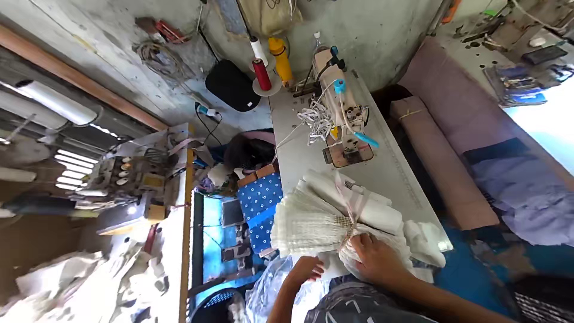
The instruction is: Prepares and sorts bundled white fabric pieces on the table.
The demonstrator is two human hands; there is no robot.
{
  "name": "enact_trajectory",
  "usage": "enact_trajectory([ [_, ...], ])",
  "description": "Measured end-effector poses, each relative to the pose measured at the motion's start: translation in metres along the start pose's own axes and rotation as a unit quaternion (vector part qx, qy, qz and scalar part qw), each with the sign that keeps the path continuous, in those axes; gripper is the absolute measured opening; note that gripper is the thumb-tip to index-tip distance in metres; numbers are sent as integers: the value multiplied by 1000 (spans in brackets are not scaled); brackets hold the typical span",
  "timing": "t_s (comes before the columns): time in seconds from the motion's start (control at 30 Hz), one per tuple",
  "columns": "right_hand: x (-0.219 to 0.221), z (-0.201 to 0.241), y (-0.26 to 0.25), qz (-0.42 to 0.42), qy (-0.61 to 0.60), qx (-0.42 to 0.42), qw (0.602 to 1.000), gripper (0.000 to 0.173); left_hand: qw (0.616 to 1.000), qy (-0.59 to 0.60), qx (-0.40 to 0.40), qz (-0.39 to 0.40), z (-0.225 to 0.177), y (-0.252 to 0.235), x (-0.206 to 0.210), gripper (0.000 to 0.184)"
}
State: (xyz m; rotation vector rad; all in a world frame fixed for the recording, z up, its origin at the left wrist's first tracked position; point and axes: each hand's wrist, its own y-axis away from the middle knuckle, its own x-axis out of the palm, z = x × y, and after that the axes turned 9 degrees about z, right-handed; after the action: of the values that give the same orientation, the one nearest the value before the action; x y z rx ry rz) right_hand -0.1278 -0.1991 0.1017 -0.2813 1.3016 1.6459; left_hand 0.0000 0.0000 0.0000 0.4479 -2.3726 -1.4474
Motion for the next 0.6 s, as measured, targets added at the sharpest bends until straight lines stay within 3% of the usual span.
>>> enact_trajectory([
  [0.1,7,-7,10,-17,-2,-48,999,49,987,-128,47,88,4,45,7,52],
  [0.2,4,-7,12,-20,-11,-59,998,50,929,-257,241,114,-36,94,24,44],
  [0.3,-2,-5,13,6,-5,-55,998,58,887,-286,359,-44,-80,110,48,29],
  [0.4,-4,-4,14,17,3,-45,999,58,835,-360,367,-196,-108,73,53,31],
  [0.5,-12,-1,17,14,-69,-47,996,57,796,-359,406,-271,-99,36,44,24],
  [0.6,-27,-7,9,-96,-190,-80,974,42,739,-303,517,-306,-97,23,42,14],
])
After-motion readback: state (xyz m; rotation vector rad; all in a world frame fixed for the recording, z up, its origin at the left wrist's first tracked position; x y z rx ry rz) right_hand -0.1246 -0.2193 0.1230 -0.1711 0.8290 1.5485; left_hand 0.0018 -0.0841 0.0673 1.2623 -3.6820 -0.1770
